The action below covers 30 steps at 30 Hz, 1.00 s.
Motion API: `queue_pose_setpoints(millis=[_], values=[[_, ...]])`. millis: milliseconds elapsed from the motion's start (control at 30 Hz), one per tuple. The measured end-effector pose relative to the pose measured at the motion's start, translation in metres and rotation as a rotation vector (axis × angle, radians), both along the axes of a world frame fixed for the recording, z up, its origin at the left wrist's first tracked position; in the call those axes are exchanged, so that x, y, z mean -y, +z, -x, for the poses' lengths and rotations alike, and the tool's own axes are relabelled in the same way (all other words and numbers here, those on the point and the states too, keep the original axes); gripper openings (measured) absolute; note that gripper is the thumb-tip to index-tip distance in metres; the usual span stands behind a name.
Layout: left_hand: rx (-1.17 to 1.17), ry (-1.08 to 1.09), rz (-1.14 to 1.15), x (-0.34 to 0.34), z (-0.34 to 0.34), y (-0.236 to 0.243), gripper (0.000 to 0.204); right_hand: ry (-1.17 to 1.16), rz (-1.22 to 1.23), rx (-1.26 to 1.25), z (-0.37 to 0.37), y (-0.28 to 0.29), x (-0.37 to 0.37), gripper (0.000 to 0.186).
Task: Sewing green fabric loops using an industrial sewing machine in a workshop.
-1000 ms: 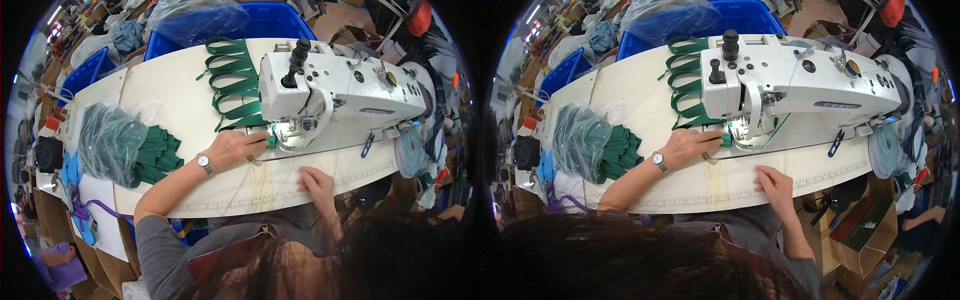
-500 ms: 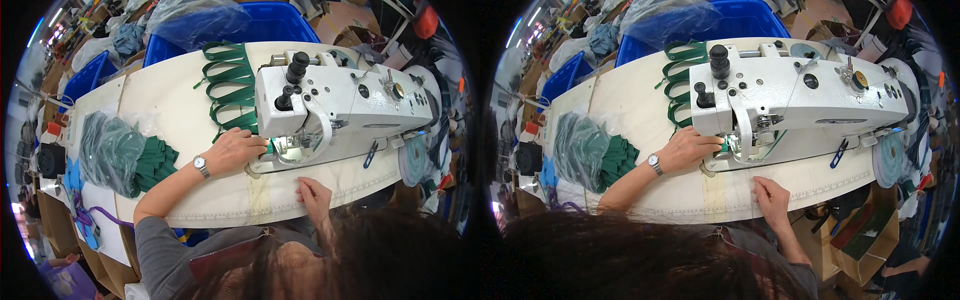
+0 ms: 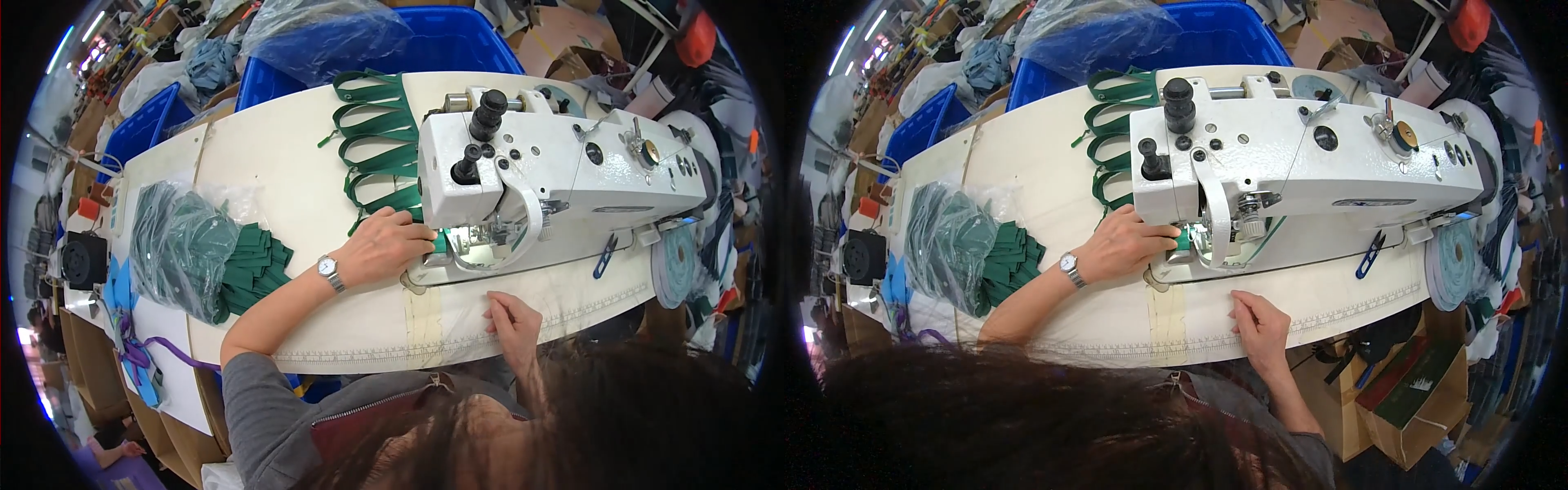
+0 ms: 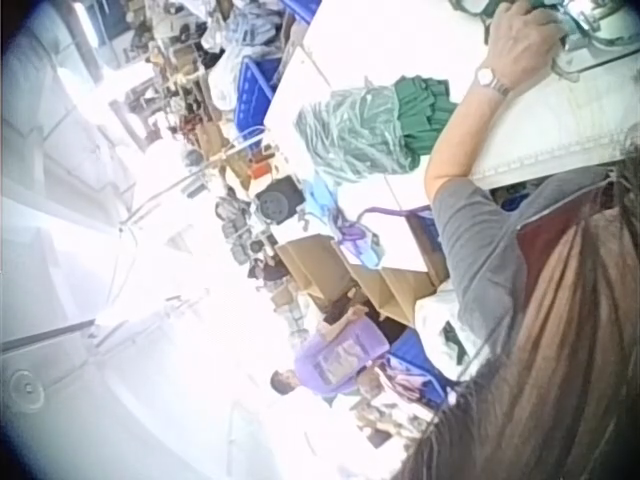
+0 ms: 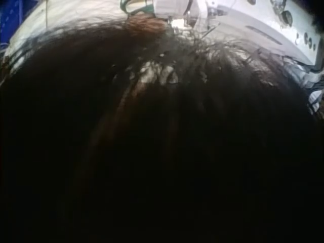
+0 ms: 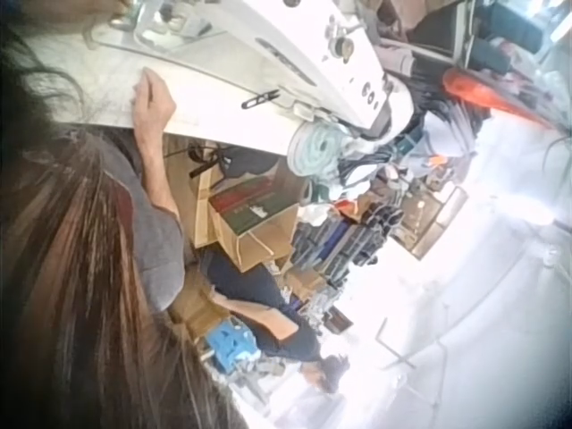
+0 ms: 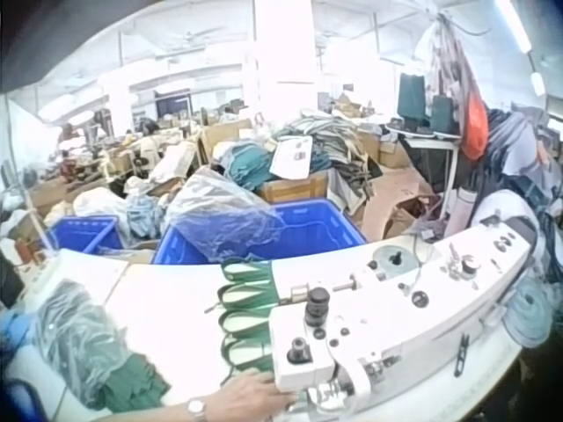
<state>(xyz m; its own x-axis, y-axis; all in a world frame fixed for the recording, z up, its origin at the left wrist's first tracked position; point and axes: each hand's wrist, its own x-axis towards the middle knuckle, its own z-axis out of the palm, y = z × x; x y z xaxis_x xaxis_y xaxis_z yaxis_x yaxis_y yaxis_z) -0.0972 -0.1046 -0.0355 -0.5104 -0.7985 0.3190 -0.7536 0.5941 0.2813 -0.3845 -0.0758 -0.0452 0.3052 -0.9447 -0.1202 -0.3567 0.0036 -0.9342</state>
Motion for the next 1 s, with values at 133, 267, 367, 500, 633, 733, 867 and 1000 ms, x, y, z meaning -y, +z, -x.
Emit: queue_pose_setpoints(millis=[133,267,367,500,633,733,867,1000], values=[[-0.050,-0.013,-0.031,0.0000,-0.0005,0.0035,0.019,0.001,-0.008,0.015,0.0000,-0.0016,-0.0005,0.019],[-0.073,-0.014,-0.085,0.0041,-0.0026,0.0015,0.019,-0.016,0.011,0.008,0.0006,-0.0053,-0.0009,0.018],[-0.124,0.012,-0.143,0.0062,-0.0027,0.0022,0.019,-0.017,0.009,0.019,0.0005,-0.0047,-0.0010,0.018],[-0.075,0.068,-0.155,0.0064,-0.0024,0.0009,0.019,-0.021,0.009,0.031,0.0004,-0.0058,-0.0010,0.019],[-0.061,0.033,-0.082,0.0034,0.0003,0.0011,0.020,-0.012,0.015,0.013,0.0000,-0.0043,-0.0005,0.019],[-0.103,0.005,-0.049,0.0018,0.0028,0.0009,0.020,-0.020,0.011,0.008,0.0001,-0.0057,-0.0008,0.019],[-0.111,0.012,-0.082,0.0025,0.0034,0.0029,0.018,-0.015,0.023,0.007,-0.0004,-0.0045,-0.0002,0.019],[-0.094,0.018,-0.147,0.0058,0.0013,0.0046,0.013,-0.007,0.025,-0.013,-0.0003,-0.0026,-0.0004,0.019]])
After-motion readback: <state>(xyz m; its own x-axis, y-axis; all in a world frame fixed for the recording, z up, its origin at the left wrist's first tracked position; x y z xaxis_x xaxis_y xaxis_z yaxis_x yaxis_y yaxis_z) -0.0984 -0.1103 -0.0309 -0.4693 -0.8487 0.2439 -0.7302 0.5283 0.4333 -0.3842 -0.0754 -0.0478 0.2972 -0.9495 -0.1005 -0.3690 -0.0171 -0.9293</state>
